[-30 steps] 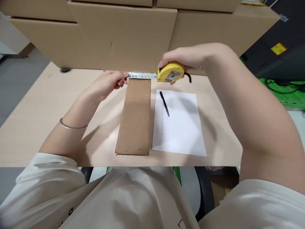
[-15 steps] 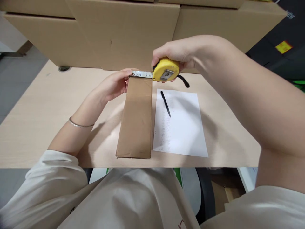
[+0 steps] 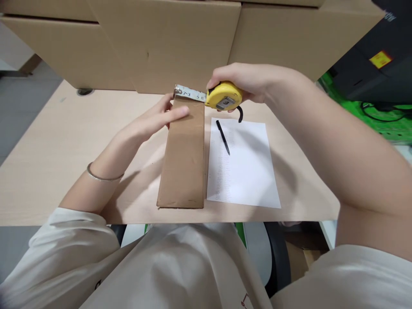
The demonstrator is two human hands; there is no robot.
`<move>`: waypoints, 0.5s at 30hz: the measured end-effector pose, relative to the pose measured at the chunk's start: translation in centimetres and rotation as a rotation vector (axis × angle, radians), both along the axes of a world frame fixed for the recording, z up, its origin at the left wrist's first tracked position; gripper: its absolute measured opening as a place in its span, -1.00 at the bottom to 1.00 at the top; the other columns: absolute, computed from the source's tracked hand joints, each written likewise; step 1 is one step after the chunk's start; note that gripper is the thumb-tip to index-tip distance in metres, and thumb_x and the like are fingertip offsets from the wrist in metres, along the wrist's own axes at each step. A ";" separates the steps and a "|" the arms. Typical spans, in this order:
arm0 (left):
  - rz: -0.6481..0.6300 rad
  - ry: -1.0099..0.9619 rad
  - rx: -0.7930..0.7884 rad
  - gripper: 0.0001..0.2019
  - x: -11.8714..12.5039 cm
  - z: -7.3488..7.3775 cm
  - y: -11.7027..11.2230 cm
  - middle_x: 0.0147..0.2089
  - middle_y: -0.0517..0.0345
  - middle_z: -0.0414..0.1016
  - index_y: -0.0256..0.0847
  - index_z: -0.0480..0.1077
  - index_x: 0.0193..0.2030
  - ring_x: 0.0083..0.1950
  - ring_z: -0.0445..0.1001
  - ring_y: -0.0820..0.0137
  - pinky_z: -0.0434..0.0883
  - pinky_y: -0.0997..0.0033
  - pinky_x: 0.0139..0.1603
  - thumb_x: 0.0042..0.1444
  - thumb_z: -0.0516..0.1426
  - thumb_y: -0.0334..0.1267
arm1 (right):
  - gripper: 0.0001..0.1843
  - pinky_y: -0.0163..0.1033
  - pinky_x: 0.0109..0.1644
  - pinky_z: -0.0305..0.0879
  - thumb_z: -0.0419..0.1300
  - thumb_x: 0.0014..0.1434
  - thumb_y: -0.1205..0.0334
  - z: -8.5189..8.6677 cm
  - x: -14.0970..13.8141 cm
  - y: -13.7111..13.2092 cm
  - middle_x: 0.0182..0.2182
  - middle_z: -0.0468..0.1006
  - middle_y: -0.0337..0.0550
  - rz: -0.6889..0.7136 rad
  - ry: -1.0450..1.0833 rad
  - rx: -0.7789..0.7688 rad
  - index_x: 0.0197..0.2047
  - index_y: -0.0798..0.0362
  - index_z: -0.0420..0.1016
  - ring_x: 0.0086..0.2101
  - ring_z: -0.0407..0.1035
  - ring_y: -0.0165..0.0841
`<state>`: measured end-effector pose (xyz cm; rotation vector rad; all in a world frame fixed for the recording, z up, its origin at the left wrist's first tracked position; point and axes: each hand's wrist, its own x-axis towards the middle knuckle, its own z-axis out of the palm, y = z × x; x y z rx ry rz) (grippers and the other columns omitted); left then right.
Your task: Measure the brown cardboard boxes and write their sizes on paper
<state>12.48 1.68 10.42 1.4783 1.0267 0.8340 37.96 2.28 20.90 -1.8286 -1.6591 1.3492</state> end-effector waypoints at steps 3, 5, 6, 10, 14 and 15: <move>0.025 0.082 -0.013 -0.22 -1.6 0.9 -1.4 -0.04 0.07 0.63 -0.01 0.34 0.59 0.05 0.72 0.15 0.57 0.36 -0.09 0.32 0.43 0.06 | -0.69 -0.35 -0.22 0.45 0.15 0.63 0.23 -0.7 0.9 -0.9 -0.28 0.63 -0.10 -0.094 0.118 -0.003 -0.20 0.11 0.55 -0.32 0.53 -0.44; 0.044 0.137 -0.018 -0.27 -3.0 2.2 -2.5 0.00 0.09 0.64 0.07 0.30 0.64 0.16 0.73 0.09 0.63 0.30 0.01 0.40 0.34 -0.01 | -0.66 -0.30 -0.20 0.46 0.11 0.64 0.25 -1.0 1.5 -1.5 -0.28 0.64 -0.08 -0.149 0.157 0.008 -0.20 0.11 0.56 -0.31 0.55 -0.40; 0.052 0.176 -0.019 -0.29 -3.7 3.0 -3.1 0.04 0.08 0.65 0.09 0.29 0.66 0.22 0.72 0.06 0.66 0.25 0.07 0.43 0.30 -0.03 | -0.65 -0.29 -0.19 0.46 0.09 0.64 0.25 -1.2 1.8 -1.8 -0.26 0.66 -0.06 -0.167 0.169 0.005 -0.20 0.12 0.57 -0.30 0.57 -0.39; 0.084 0.365 -0.067 -0.16 -5.5 5.5 -5.1 0.41 -0.09 0.61 0.02 0.26 0.71 0.42 0.62 -0.19 0.68 -0.03 0.27 0.40 0.29 0.22 | -0.67 -0.26 -0.22 0.45 0.09 0.62 0.24 -2.0 2.7 -2.3 -0.20 0.70 0.00 -0.193 0.194 -0.028 -0.16 0.12 0.61 -0.28 0.62 -0.35; 0.065 0.322 -0.093 -0.02 -6.4 4.4 -5.2 0.60 -0.06 0.48 0.09 0.23 0.72 0.55 0.51 -0.29 0.65 -0.14 0.40 0.23 0.41 0.23 | -0.69 -0.27 -0.31 0.41 0.09 0.63 0.24 -2.7 3.2 -2.1 -0.21 0.68 -0.01 -0.131 0.210 -0.032 -0.11 0.11 0.61 -0.29 0.62 -0.33; 0.074 0.275 -0.096 -0.05 -6.6 3.6 -5.0 0.57 -0.04 0.51 0.11 0.26 0.70 0.55 0.53 -0.27 0.64 -0.16 0.42 0.22 0.42 0.18 | -0.70 -0.27 -0.33 0.42 0.11 0.64 0.21 -2.8 3.3 -2.1 -0.21 0.67 -0.02 -0.121 0.219 -0.029 -0.12 0.09 0.59 -0.30 0.62 -0.33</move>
